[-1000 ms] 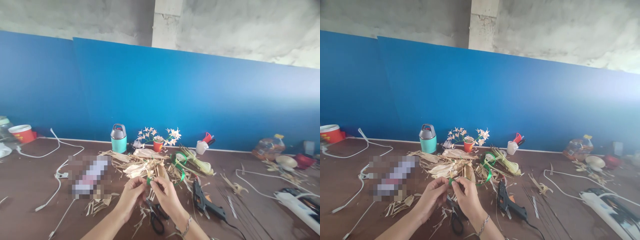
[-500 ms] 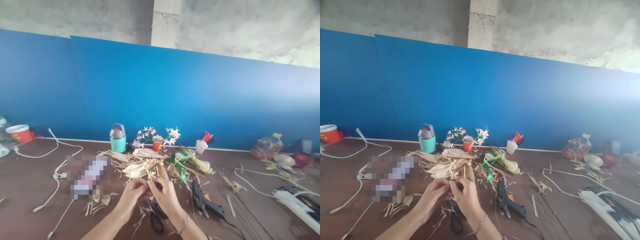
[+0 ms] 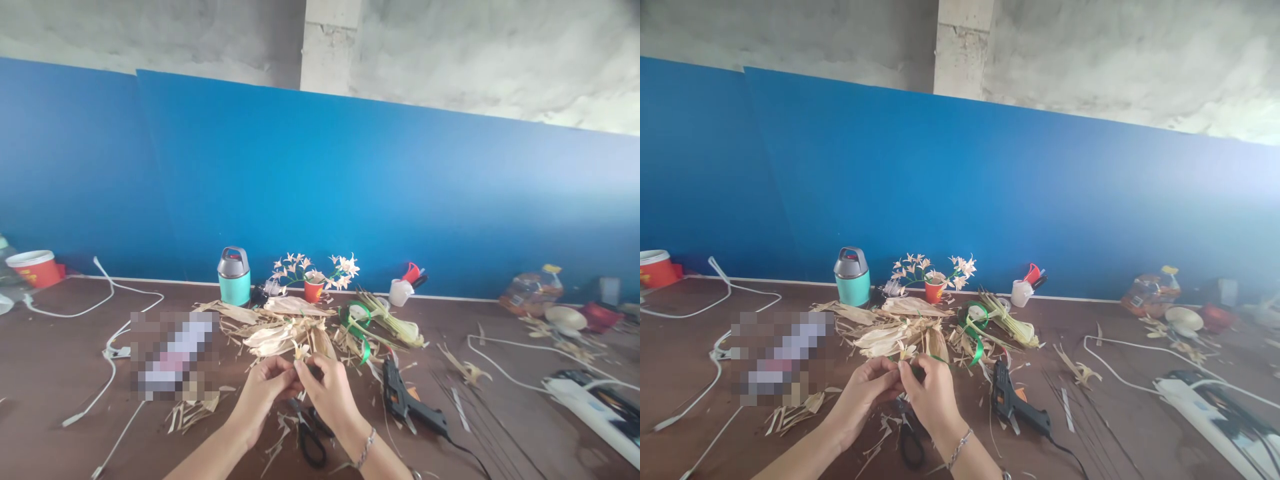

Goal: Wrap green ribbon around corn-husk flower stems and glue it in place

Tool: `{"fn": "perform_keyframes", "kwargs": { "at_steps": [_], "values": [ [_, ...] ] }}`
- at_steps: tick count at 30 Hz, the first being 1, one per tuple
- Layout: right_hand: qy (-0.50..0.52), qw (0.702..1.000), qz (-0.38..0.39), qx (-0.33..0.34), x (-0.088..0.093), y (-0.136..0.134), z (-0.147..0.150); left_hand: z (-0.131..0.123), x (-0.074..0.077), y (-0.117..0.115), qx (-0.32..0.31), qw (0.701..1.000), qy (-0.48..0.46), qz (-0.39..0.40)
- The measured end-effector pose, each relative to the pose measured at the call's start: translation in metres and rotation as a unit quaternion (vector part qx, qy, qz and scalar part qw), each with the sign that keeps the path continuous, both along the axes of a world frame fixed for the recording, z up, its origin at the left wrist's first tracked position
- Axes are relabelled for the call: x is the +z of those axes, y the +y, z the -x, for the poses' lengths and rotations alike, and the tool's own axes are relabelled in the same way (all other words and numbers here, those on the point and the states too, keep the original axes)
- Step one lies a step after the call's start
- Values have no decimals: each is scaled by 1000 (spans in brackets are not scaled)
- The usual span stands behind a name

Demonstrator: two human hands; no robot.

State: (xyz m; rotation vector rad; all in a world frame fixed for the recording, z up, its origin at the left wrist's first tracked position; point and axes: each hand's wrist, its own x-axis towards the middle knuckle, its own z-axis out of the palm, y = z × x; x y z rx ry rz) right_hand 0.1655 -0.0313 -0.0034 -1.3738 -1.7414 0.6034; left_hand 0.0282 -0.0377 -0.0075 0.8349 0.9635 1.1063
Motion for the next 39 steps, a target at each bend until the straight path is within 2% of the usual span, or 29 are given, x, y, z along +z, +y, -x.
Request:
{"fn": "perform_keyframes", "kwargs": {
  "at_steps": [6,28,39],
  "values": [
    [14,1000,11,-6,-2,-1,0,2,1,-3,-9,999,-40,-10],
    [66,996,48,22,1,-2,1,3,-3,0,-9,999,-32,2],
    [78,995,46,28,1,-4,1,3,3,-2,-13,999,-39,9]
  ]
}}
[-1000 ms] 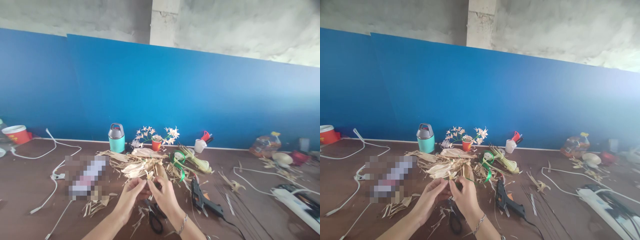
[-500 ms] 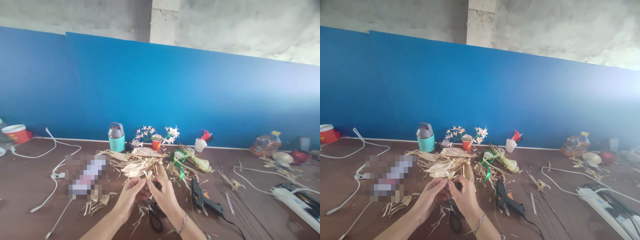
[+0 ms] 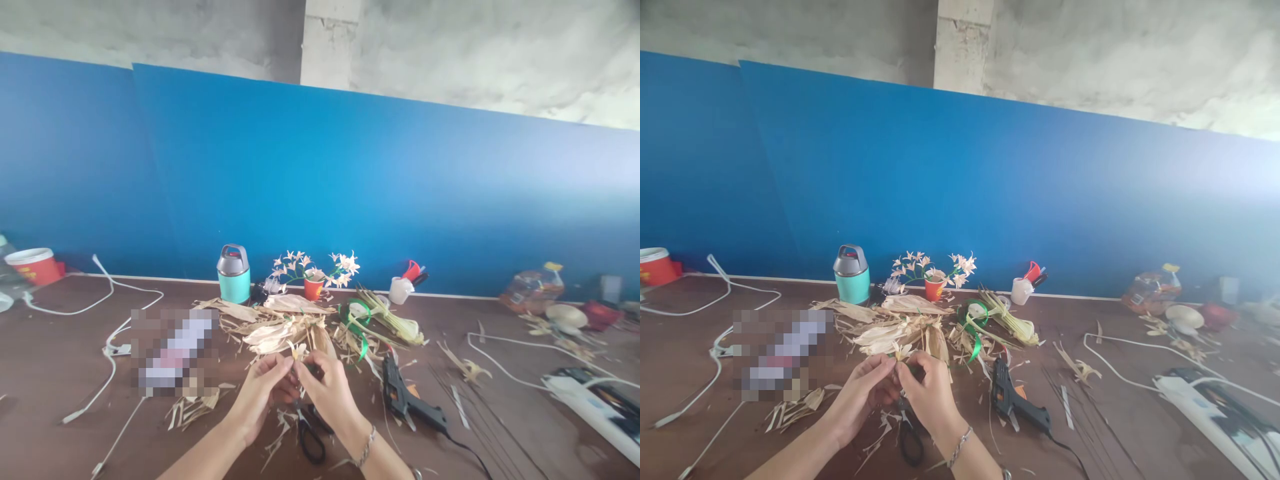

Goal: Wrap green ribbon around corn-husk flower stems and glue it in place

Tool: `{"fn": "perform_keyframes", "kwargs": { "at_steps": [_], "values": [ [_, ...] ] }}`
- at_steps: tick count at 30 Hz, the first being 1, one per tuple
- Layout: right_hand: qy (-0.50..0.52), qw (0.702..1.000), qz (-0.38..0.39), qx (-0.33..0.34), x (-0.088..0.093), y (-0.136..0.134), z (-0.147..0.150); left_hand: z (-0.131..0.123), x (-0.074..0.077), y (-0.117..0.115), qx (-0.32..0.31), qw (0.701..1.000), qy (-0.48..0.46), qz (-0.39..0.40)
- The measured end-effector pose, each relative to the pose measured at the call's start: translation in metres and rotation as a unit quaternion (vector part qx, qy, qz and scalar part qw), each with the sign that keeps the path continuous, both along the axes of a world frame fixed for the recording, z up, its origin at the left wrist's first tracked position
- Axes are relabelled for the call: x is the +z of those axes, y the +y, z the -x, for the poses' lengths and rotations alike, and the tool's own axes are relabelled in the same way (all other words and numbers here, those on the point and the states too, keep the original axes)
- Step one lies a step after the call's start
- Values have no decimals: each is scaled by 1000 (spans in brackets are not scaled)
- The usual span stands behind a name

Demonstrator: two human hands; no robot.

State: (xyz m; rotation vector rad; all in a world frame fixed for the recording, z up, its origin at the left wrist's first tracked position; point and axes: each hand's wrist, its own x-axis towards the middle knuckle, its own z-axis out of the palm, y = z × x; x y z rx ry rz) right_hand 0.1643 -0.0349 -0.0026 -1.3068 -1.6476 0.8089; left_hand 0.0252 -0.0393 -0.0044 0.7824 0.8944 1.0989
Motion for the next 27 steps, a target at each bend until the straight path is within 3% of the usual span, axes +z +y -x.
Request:
{"fn": "perform_keyframes", "kwargs": {
  "at_steps": [14,27],
  "values": [
    [90,993,13,70,2,-3,0,0,-2,1,-17,999,-47,21],
    [111,992,28,54,-1,-2,2,1,-5,2,-30,998,-54,21]
  ]
}}
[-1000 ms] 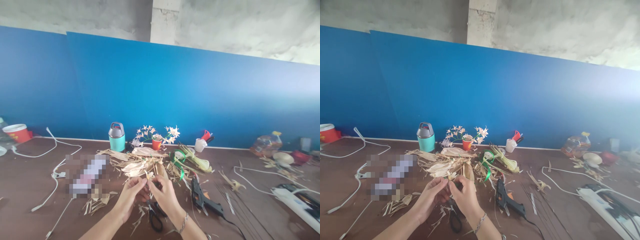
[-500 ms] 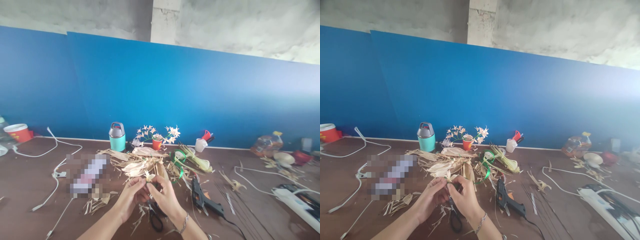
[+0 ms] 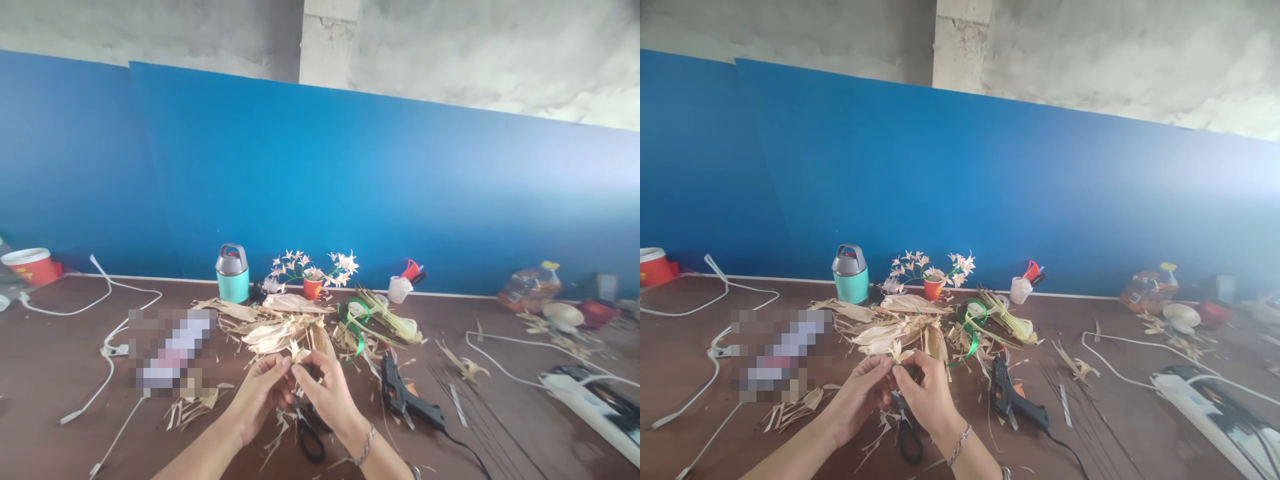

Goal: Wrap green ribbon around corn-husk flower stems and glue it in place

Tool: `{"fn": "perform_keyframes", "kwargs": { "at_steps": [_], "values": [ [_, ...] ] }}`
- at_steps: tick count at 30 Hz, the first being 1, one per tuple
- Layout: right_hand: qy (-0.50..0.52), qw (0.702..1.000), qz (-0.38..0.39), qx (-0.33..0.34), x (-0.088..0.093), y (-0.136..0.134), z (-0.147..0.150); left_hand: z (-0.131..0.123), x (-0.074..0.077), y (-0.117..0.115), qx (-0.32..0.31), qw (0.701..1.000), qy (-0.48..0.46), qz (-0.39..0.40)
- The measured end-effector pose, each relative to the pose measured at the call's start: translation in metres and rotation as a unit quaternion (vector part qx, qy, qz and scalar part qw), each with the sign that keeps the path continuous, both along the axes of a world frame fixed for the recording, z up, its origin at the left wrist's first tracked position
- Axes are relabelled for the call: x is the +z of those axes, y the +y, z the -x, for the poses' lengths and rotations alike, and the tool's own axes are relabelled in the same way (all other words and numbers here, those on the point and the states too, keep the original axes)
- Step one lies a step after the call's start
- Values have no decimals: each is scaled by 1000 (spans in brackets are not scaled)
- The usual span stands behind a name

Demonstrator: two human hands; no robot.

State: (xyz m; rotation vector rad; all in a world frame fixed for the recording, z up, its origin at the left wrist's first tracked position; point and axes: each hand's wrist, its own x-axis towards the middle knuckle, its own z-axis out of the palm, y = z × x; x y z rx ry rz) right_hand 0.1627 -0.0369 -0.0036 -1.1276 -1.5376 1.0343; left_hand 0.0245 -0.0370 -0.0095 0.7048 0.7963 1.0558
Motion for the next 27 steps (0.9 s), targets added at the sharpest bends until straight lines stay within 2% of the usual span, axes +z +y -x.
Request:
{"fn": "perform_keyframes", "kwargs": {
  "at_steps": [12,22,27],
  "values": [
    [82,995,44,36,1,0,0,-1,1,1,0,1000,-2,6],
    [247,953,132,115,9,1,4,0,-2,1,-50,998,-22,20],
    [256,948,151,115,8,0,2,-1,-1,1,-40,999,-22,24]
  ]
}}
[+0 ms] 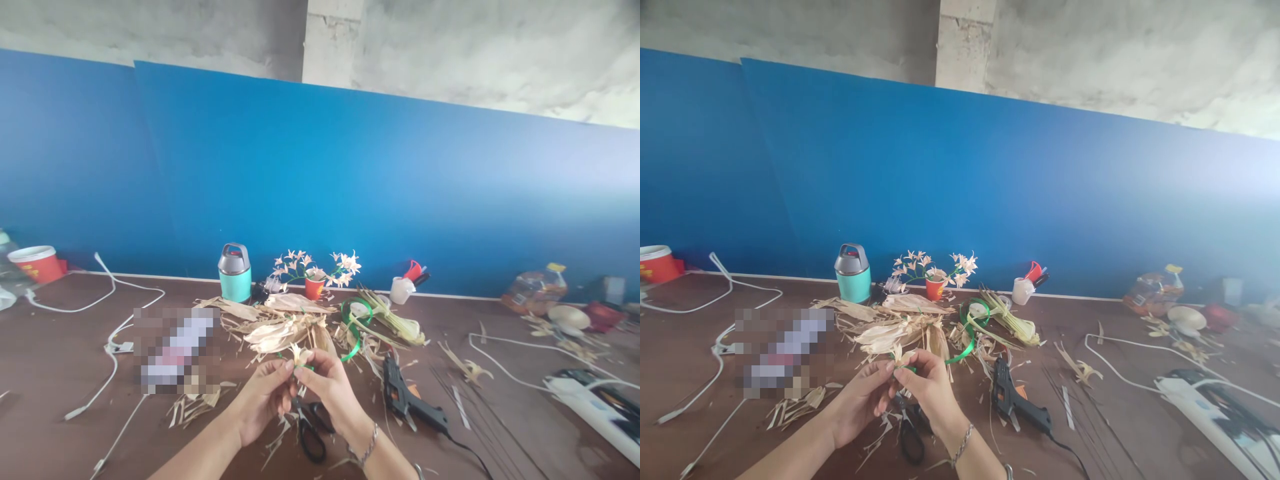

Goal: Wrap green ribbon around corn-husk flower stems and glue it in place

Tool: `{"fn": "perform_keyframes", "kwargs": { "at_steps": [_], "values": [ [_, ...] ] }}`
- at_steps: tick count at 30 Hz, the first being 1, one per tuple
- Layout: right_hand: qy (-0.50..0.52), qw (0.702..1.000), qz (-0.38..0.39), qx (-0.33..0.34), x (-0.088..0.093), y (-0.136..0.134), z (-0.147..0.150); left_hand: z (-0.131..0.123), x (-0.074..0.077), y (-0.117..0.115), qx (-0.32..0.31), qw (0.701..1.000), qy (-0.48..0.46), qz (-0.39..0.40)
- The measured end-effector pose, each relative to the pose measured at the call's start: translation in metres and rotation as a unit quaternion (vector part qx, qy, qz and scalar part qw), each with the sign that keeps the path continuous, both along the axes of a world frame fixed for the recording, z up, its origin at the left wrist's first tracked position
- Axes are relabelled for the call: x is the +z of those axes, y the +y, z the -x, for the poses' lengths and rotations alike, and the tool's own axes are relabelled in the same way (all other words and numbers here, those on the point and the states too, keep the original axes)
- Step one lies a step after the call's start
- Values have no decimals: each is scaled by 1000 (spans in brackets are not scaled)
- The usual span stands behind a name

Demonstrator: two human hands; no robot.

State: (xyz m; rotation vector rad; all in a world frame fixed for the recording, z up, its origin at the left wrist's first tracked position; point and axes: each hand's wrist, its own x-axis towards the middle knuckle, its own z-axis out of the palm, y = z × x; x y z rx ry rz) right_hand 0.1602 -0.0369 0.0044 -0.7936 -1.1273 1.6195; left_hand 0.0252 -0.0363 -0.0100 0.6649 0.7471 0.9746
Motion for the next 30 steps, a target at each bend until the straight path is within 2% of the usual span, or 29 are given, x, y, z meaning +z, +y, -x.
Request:
{"fn": "perform_keyframes", "kwargs": {
  "at_steps": [5,8,12,16,22,30],
  "values": [
    [-9,1000,-7,-9,-1,0,-1,0,0,0,6,1000,5,-2],
    [-27,998,-14,-48,-1,2,-2,0,3,-2,17,999,23,-31],
    [-64,991,-7,-117,-5,7,-5,-2,10,-7,91,983,113,-113],
    [-61,990,-6,-131,-12,10,-5,-3,13,-12,119,952,206,-193],
    [-61,989,-28,-134,-17,12,-4,-6,6,-16,121,940,245,-205],
    [-150,975,-77,-145,-13,10,-5,-7,9,-15,104,947,229,-198]
  ]
}}
